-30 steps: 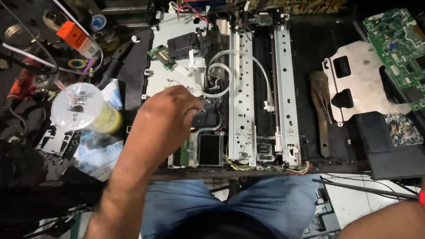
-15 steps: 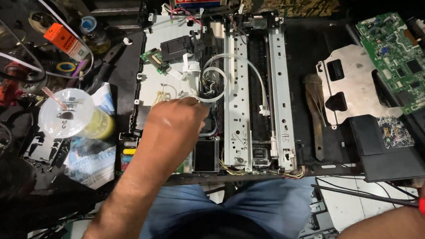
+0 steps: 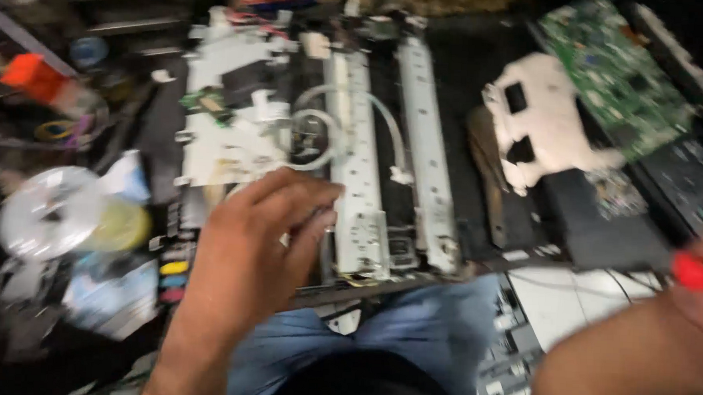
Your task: The person works on a disassembled electronic device, likely a printer, on a cluttered workbench. They connect a small white connector to a cable, then use a red-handled screwdriver to tighten screws on a metal bracket. The person continues to adjust components and wires within the device's chassis.
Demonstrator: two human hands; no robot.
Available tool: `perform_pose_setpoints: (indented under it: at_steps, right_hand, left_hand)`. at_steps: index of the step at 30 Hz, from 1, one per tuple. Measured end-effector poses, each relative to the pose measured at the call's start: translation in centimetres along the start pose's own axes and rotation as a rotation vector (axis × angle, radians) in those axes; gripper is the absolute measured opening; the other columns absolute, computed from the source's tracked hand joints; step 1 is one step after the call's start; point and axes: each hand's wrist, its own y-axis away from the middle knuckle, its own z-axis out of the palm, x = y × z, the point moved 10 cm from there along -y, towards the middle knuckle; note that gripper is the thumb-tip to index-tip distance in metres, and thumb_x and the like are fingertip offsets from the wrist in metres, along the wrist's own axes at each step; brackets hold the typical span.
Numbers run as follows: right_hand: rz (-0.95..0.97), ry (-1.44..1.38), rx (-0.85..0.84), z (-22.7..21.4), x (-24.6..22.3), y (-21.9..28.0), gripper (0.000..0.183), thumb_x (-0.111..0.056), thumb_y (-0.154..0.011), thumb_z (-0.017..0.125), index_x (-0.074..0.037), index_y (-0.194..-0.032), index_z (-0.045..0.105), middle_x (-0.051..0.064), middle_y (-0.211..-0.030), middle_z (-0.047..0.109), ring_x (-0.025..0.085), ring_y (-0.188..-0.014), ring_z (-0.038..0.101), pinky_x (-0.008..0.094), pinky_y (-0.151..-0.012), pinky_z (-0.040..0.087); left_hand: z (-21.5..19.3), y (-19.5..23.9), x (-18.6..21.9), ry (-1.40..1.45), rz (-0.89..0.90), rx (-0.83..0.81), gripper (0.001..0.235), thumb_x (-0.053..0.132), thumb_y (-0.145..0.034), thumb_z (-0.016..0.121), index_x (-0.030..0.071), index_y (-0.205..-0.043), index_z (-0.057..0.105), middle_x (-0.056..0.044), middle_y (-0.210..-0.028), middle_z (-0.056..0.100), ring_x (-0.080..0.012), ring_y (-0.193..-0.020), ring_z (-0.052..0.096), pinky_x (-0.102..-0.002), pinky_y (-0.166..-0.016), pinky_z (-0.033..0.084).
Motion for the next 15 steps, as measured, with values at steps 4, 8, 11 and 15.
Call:
perform_pose_setpoints:
  at_steps: [4, 8, 11, 15]
  right_hand:
    - [-0.108, 0.711, -0.36, 40.8, 12.2, -2.5, 0.024, -0.043, -0.11, 0.062, -0.023, -0.118, 0.051, -0.011, -0.11, 0.053, 0.006, -0.075, 0.04, 0.024, -0.069, 0.04]
    - [-0.312, 0.744, -0.333, 47.4, 14.7, -4.2, 0.03, -0.043, -0.118, 0.049, -0.013, -0.121, 0.047, 0.015, -0.094, 0.045, 0.022, -0.063, 0.043, 0.035, -0.055, 0.045]
    - [-0.338, 0.786, -0.292, 49.1, 15.9, -4.9, 0.034, -0.041, -0.111, 0.059, -0.009, -0.109, 0.046, 0.016, -0.082, 0.048, 0.022, -0.054, 0.046, 0.03, -0.047, 0.036]
    - [-0.267, 0.762, -0.296, 48.7, 16.9, -5.4, 0.035, -0.041, -0.109, 0.056, -0.008, -0.106, 0.047, 0.014, -0.082, 0.05, 0.018, -0.053, 0.046, 0.028, -0.047, 0.038]
  left_hand:
    - [5.1, -2.8, 6.0, 0.186, 0.216, -0.163, 0.026, 0.019, -0.102, 0.059, 0.005, -0.12, 0.072, -0.008, -0.112, 0.067, -0.0275, -0.095, 0.071, -0.04, -0.078, 0.055]
    - [9.5, -5.5, 7.2, 0.212, 0.243, -0.267, 0.032, 0.026, -0.102, 0.058, 0.005, -0.123, 0.071, -0.01, -0.113, 0.067, -0.0336, -0.084, 0.072, -0.045, -0.068, 0.054]
    - [11.3, -6.7, 7.3, 0.218, 0.219, -0.286, 0.03, 0.024, -0.1, 0.061, 0.006, -0.121, 0.072, -0.012, -0.118, 0.07, -0.0316, -0.102, 0.071, -0.044, -0.083, 0.055]
    - [12.7, -7.4, 7.3, 0.17, 0.228, -0.271, 0.029, 0.024, -0.098, 0.064, 0.007, -0.12, 0.074, -0.009, -0.11, 0.071, -0.0323, -0.088, 0.071, -0.046, -0.07, 0.054]
